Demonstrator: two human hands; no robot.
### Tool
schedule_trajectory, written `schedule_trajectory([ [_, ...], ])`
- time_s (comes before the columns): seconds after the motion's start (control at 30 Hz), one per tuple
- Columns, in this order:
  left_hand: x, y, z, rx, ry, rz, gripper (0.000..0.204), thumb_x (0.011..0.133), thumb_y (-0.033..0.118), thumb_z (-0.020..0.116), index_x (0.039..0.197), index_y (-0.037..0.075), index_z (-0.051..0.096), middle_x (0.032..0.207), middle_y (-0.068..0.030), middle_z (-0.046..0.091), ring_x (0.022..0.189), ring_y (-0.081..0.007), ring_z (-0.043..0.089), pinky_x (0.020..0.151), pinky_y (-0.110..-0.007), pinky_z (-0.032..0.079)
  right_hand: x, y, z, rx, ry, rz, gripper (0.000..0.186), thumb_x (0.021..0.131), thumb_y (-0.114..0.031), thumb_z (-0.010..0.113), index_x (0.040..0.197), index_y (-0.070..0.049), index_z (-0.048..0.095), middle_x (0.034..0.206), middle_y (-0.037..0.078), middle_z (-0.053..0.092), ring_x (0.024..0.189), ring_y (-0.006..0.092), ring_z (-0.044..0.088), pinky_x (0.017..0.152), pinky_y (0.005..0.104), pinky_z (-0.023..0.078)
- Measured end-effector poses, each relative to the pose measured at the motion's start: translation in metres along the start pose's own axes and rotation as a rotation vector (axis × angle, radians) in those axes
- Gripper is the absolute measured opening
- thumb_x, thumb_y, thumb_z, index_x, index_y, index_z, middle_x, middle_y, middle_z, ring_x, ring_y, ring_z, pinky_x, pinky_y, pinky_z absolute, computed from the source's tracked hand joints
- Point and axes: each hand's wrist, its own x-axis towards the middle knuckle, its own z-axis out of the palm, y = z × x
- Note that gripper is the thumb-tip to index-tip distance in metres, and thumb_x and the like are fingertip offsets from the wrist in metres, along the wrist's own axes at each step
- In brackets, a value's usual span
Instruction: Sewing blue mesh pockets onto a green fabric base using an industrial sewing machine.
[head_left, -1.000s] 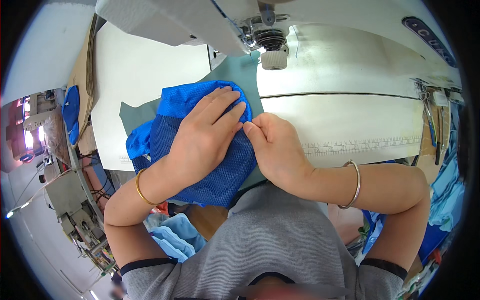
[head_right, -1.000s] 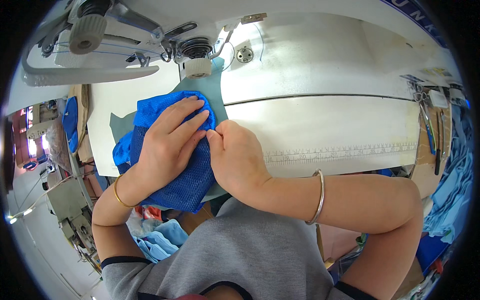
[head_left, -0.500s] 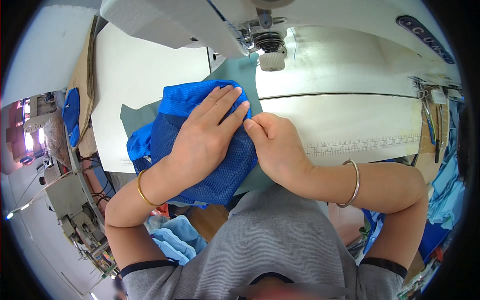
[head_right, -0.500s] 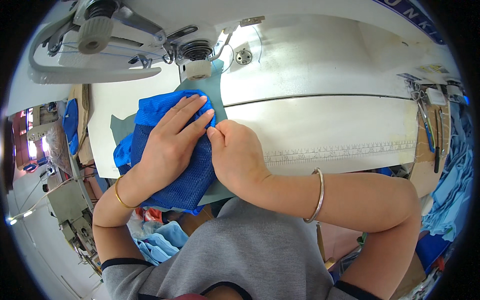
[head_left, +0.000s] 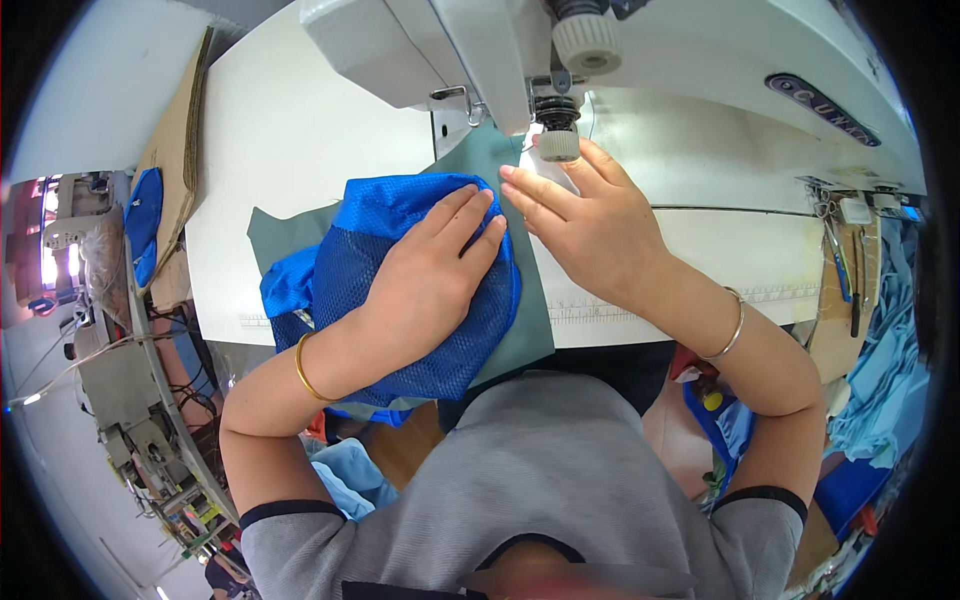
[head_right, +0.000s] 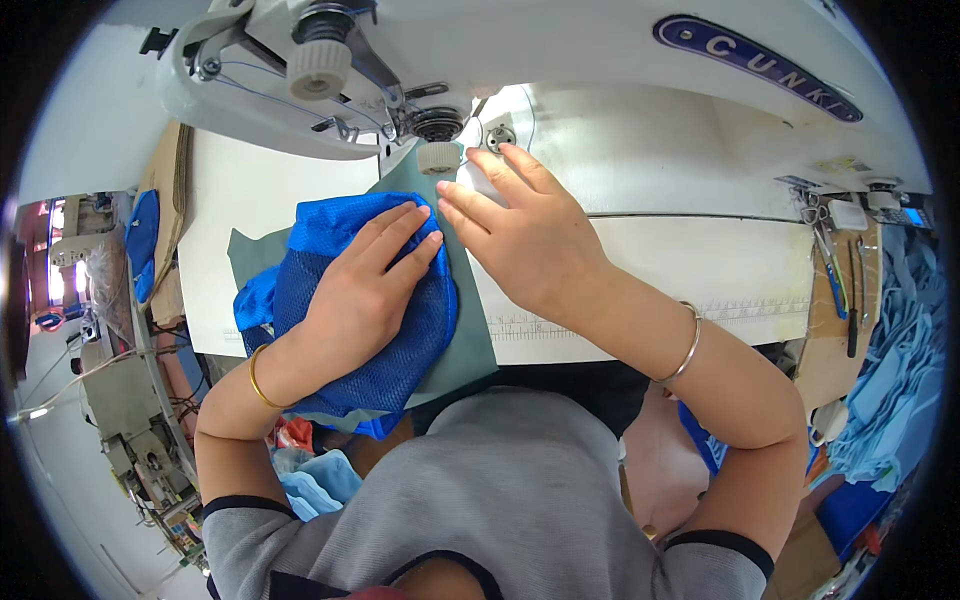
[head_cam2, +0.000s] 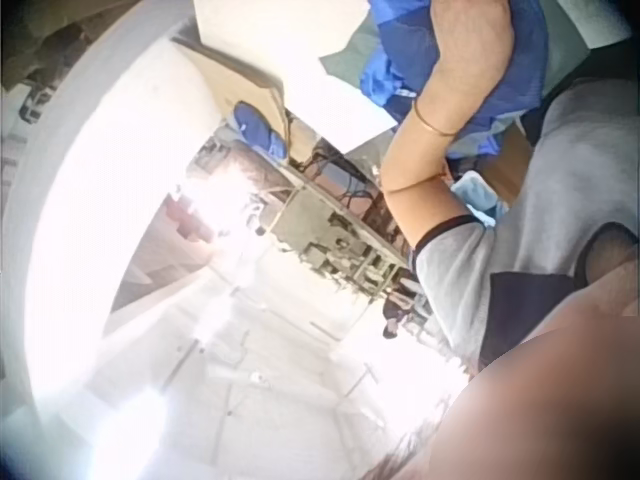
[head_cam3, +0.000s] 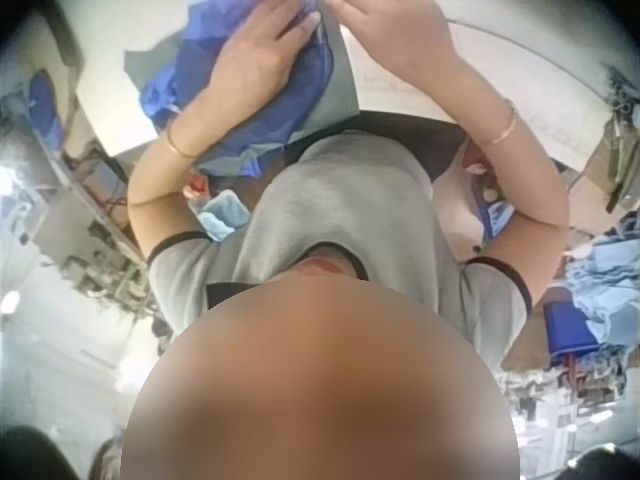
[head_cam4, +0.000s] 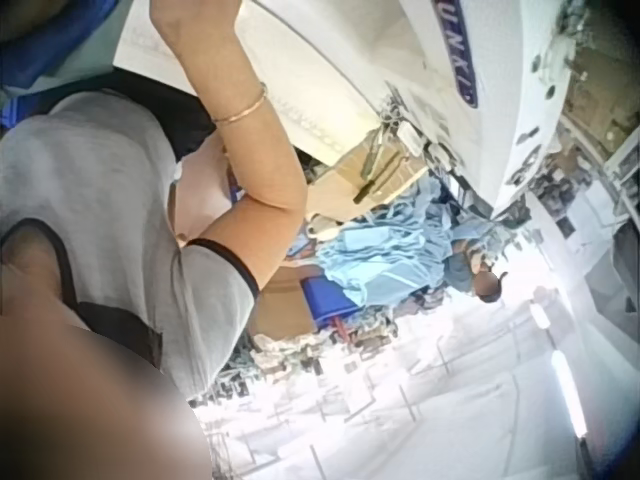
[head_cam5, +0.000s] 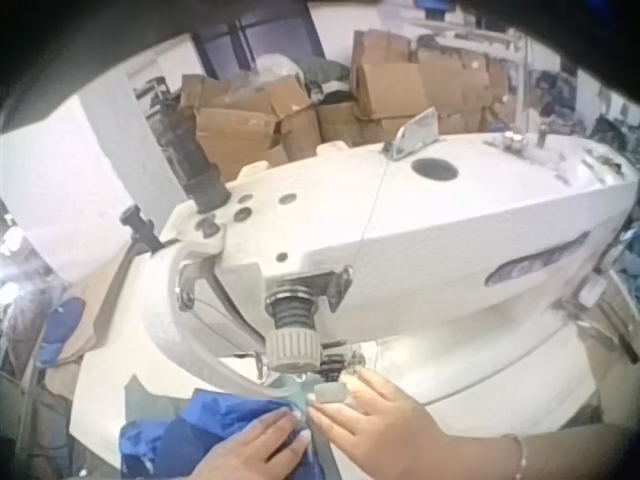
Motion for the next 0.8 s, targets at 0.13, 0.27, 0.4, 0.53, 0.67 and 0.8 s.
schedule_trajectory([
  [0.13,0.011,-0.011,0.0,0.006,0.018,0.016,0.04,0.082,-0.003,0.068,0.122,-0.004,0.067,0.133,-0.0248,0.06,0.125,-0.0416,0.059,0.104,-0.046,0.052,0.003,0.008,-0.001,0.019,0.001,0.073,0.03,0.086,-0.018,0.071,0.114,-0.008,0.075,0.126,0.004,0.07,0.13,0.0302,0.057,0.116,0.0502,0.04],
  [0.27,0.027,-0.025,0.003,0.001,0.066,0.043,0.036,0.085,-0.002,0.068,0.121,-0.002,0.067,0.129,-0.0264,0.06,0.12,-0.043,0.062,0.101,-0.047,0.054,0.012,0.019,-0.004,-0.016,-0.039,0.112,0.028,0.087,-0.021,0.073,0.111,-0.007,0.076,0.123,0.002,0.072,0.127,0.0313,0.059,0.115,0.0501,0.041],
  [0.4,0.038,-0.034,0.003,-0.005,0.052,0.048,0.026,0.088,0.002,0.068,0.114,-0.001,0.069,0.129,-0.028,0.06,0.113,-0.0453,0.064,0.095,-0.046,0.056,0.016,0.026,-0.002,-0.043,-0.034,0.15,0.029,0.086,-0.022,0.074,0.11,-0.006,0.076,0.121,0.003,0.072,0.122,0.0316,0.06,0.111,0.0486,0.043],
  [0.53,0.044,-0.037,0.002,-0.029,-0.004,0.013,0.041,0.077,-0.001,0.064,0.118,-0.005,0.066,0.128,-0.025,0.059,0.126,-0.0403,0.055,0.105,-0.044,0.05,0.018,0.031,0.001,0.001,-0.025,0.183,0.029,0.085,-0.023,0.074,0.109,-0.005,0.076,0.117,0.003,0.072,0.117,0.0307,0.061,0.107,0.0461,0.045],
  [0.67,0.045,-0.037,0.004,0.019,0.023,0.03,0.042,0.078,-0.001,0.064,0.119,-0.005,0.065,0.128,-0.0257,0.059,0.125,-0.0407,0.055,0.105,-0.044,0.05,0.015,0.026,-0.007,-0.017,0.001,0.138,0.032,0.082,-0.023,0.075,0.108,-0.003,0.075,0.117,0.007,0.07,0.116,0.0307,0.06,0.106,0.0465,0.046],
  [0.8,0.045,-0.039,0.005,-0.005,0.024,0.023,0.041,0.078,-0.001,0.064,0.118,-0.005,0.066,0.128,-0.0257,0.06,0.124,-0.0406,0.056,0.105,-0.044,0.05,-0.01,-0.008,-0.021,0.108,-0.038,-0.067,0.041,0.08,-0.025,0.075,0.108,0.005,0.072,0.121,0.019,0.066,0.119,0.0342,0.059,0.109,0.0491,0.045],
])
